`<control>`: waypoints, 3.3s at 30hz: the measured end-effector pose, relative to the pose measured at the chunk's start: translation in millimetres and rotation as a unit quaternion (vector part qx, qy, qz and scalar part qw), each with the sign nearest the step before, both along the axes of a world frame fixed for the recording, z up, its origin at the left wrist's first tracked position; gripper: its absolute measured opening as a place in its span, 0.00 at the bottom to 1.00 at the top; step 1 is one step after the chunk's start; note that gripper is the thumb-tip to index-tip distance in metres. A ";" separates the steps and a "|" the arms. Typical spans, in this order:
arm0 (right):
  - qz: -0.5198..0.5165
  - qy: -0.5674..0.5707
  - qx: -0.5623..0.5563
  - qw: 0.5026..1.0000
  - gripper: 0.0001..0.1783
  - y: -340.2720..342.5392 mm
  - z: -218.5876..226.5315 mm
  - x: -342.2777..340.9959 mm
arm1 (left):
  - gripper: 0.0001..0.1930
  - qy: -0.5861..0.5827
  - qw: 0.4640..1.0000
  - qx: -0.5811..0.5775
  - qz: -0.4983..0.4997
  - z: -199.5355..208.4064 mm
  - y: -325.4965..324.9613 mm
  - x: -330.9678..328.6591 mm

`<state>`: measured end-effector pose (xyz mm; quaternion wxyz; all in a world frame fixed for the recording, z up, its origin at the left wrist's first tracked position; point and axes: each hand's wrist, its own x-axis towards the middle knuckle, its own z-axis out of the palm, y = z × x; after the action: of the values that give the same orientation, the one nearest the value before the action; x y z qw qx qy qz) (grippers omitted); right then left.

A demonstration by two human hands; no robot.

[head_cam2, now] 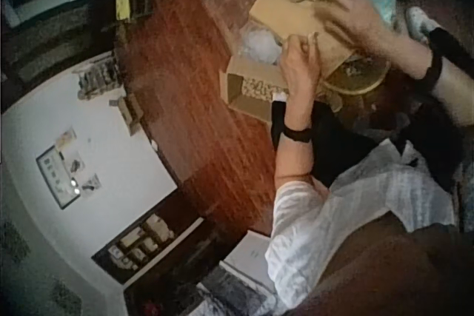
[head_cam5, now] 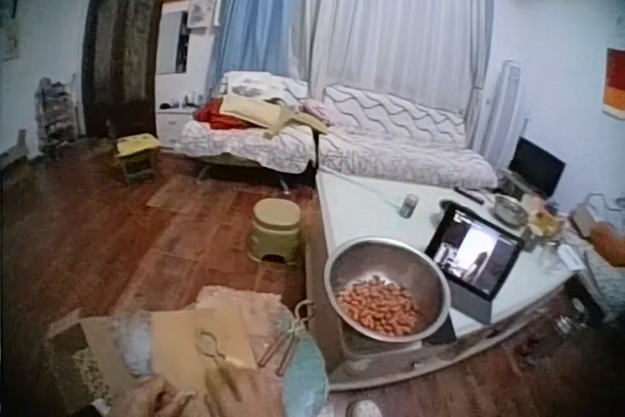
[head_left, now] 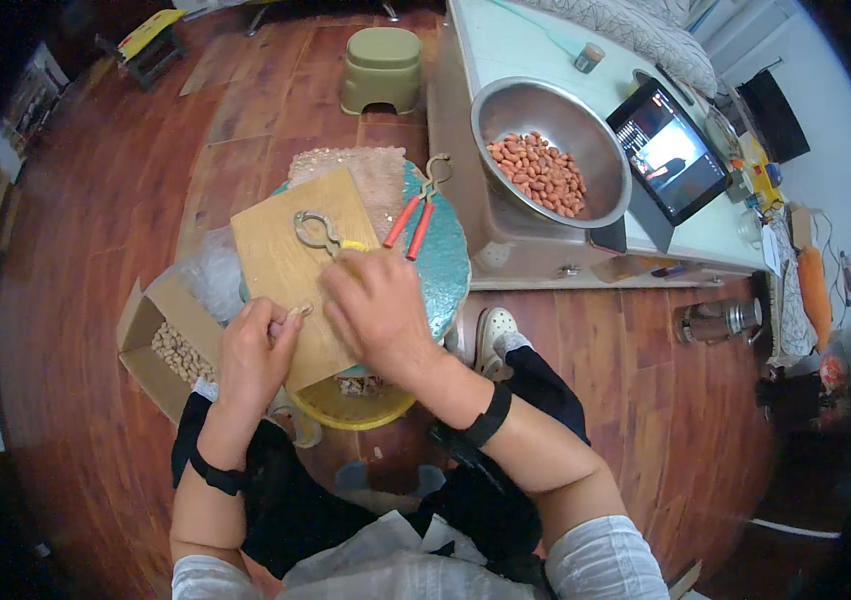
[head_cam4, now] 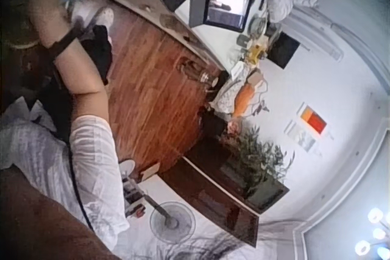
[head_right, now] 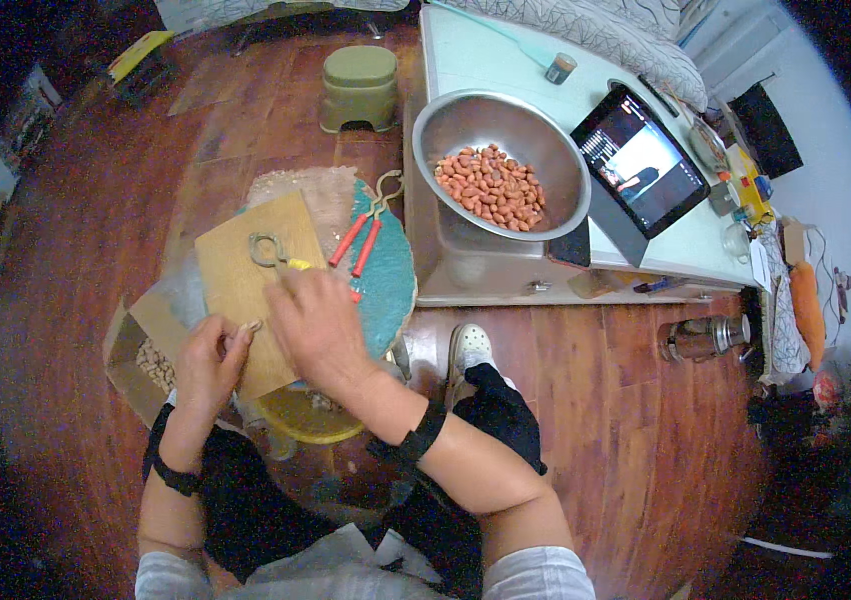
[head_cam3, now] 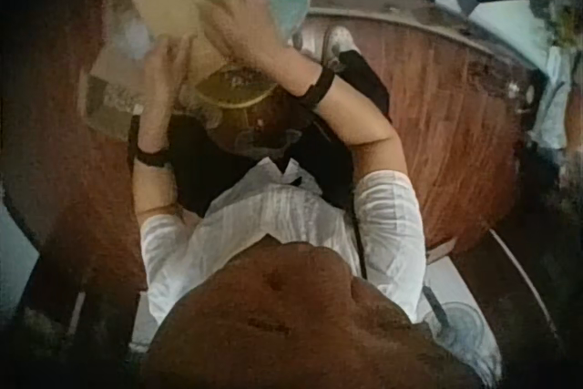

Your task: The recorder uses a nutcracker to crack the shells of peanuts on a wooden board.

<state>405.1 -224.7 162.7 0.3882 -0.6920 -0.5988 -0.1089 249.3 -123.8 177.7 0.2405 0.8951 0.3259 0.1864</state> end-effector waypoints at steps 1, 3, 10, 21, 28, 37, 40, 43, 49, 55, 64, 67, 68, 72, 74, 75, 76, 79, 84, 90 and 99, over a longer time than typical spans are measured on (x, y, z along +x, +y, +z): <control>0.029 0.016 -0.005 0.999 0.21 0.9 -2.6 -6.2 | 0.10 -0.006 1.000 0.016 -0.007 -0.8 -0.1 -0.7; 0.069 0.031 -0.019 0.997 0.19 2.1 -5.8 -14.8 | 0.10 -0.007 0.999 0.038 -0.020 -0.9 -2.1 0.1; 0.093 0.033 -0.037 0.994 0.11 1.0 -3.6 -18.4 | 0.07 -0.001 0.997 0.062 -0.052 3.5 -7.1 3.4; 0.046 0.073 -0.022 0.996 0.05 1.7 -7.9 -15.2 | 0.07 -0.079 0.996 -0.023 -0.039 -2.2 -7.5 4.9; 0.027 0.222 -0.005 0.975 0.07 -0.7 2.4 -20.3 | 0.13 -0.213 0.897 -0.384 0.049 -7.8 -3.2 3.6; 0.051 0.360 0.006 0.931 0.08 -1.0 6.1 -27.6 | 0.12 -0.214 0.835 -0.506 0.013 -13.5 1.9 1.8; 0.051 0.375 -0.005 0.926 0.09 -3.8 5.5 -25.6 | 0.13 -0.215 0.827 -0.518 0.019 -14.4 -0.4 4.2; 0.051 0.401 -0.030 0.914 0.07 -5.3 8.7 -24.5 | 0.13 -0.203 0.826 -0.525 0.014 -13.1 -2.1 5.6; 0.067 0.554 -0.098 0.824 0.07 1.1 0.9 -22.2 | 0.16 -0.165 0.806 -0.569 0.017 -11.4 3.9 -0.1; 0.054 0.686 -0.119 0.716 0.11 -7.3 15.0 -5.0 | 0.17 -0.177 0.763 -0.621 -0.006 -12.2 1.5 8.0; 0.018 0.668 -0.138 0.731 0.09 -4.8 16.0 -10.1 | 0.18 -0.193 0.742 -0.642 -0.010 -8.0 -0.4 0.2; 0.013 0.669 -0.128 0.732 0.07 -7.1 16.2 -5.4 | 0.18 -0.203 0.738 -0.644 -0.014 -9.0 -1.3 1.1; 0.011 0.672 -0.123 0.730 0.07 -8.2 16.2 -3.3 | 0.18 -0.206 0.736 -0.644 -0.014 -9.3 -1.4 1.3; 0.011 0.644 -0.168 0.746 0.05 -19.7 23.8 0.2 | 0.18 -0.204 0.745 -0.635 -0.023 -9.0 -1.8 1.5; 0.003 0.662 -0.158 0.732 0.04 -24.8 26.6 -5.4 | 0.18 -0.207 0.747 -0.631 -0.023 -11.0 -1.1 -0.8; 0.015 0.655 -0.171 0.736 0.04 -29.2 25.2 -4.4 | 0.18 -0.203 0.751 -0.628 -0.020 -10.8 -0.7 -0.5; 0.027 0.648 -0.184 0.739 0.04 -35.1 22.8 -1.5 | 0.18 -0.199 0.754 -0.626 -0.015 -9.8 -0.4 -0.2; 0.072 0.577 -0.227 0.781 0.04 -52.1 22.5 -3.9 | 0.17 -0.192 0.755 -0.627 -0.010 -9.0 -0.3 -1.2; 0.167 0.232 -0.221 0.933 0.07 -65.9 22.0 -8.6 | 0.16 -0.177 0.762 -0.623 -0.010 -9.7 -0.6 -1.3; 0.126 0.260 -0.159 0.944 0.14 -58.8 32.1 -8.0 | 0.16 -0.125 0.797 -0.590 -0.016 0.3 -4.0 6.3; 0.074 0.136 -0.046 0.987 0.16 -26.7 17.3 -19.0 | 0.14 -0.144 0.736 -0.661 -0.010 0.5 -4.6 1.1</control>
<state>386.2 -251.3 179.9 0.4412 -0.6714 -0.5939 0.0428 250.3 -128.4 178.2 0.8177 0.4767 0.3192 0.0482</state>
